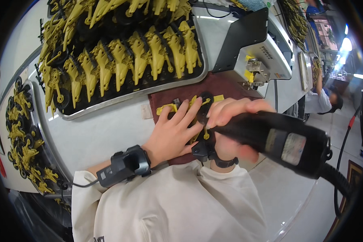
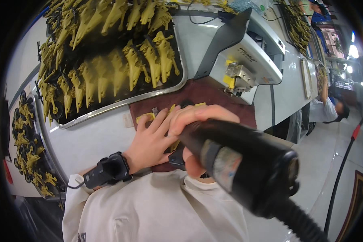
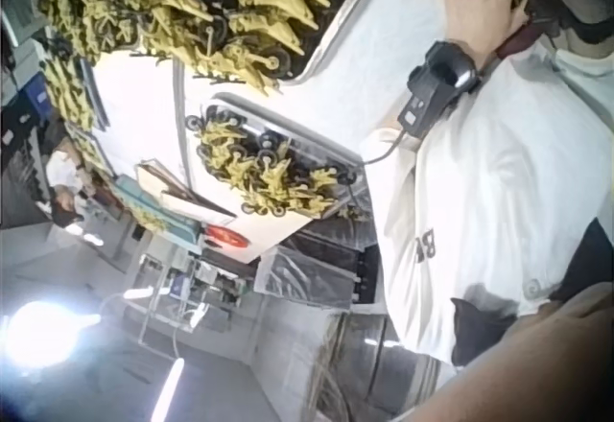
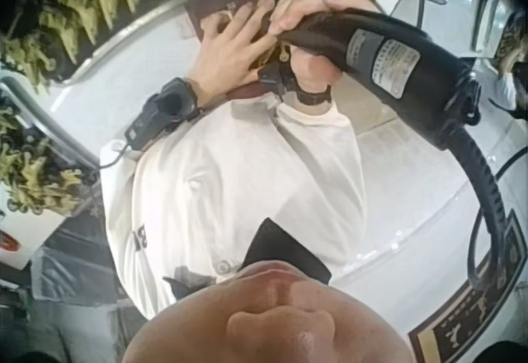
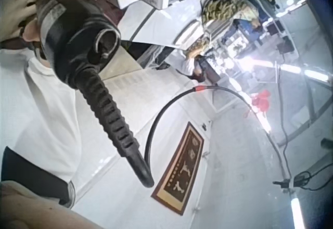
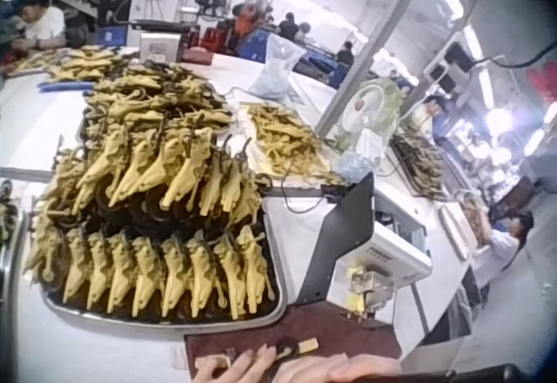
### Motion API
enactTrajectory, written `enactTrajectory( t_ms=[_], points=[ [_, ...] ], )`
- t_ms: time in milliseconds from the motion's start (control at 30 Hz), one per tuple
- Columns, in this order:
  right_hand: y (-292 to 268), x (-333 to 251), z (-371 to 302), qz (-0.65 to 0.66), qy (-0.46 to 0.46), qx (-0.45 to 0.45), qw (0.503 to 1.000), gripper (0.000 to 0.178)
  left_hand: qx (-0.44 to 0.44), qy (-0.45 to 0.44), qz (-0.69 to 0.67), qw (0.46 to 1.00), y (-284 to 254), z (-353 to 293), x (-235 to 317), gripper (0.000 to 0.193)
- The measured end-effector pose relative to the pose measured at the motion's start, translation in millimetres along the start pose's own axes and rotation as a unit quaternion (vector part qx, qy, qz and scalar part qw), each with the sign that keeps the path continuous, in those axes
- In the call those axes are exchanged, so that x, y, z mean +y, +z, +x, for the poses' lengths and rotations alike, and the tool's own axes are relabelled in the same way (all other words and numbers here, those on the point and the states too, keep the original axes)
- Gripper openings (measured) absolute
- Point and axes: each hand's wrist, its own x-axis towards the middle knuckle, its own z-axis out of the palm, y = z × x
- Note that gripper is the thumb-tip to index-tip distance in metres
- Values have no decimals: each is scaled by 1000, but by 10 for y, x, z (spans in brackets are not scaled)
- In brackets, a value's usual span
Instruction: Using an electric screwdriver to fasten components onto toy motorcycle frames in a manufacturing line.
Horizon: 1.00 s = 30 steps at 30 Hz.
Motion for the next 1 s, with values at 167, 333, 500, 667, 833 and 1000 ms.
enactTrajectory(
  t_ms=[167,333,500,667,833,1000],
  points=[
    [-111,-59,63,19,-49,-35,998,79,-12,-21,40,999,44,-57,35,45],
    [-493,-527,500,-123,-154,237,951,92,-23,-16,23,999,47,-8,39,67],
    [-692,-202,737,-267,-75,335,901,85,-15,-22,7,1000,74,-26,30,70],
    [-707,-413,431,-85,-35,213,973,80,-10,-14,6,1000,52,-13,26,69],
    [-296,-510,-262,47,-57,95,993,84,-1,-24,50,998,118,-56,54,71],
    [-198,-558,-550,18,-72,103,992,87,14,-33,42,998,149,-36,60,73]
  ],
)
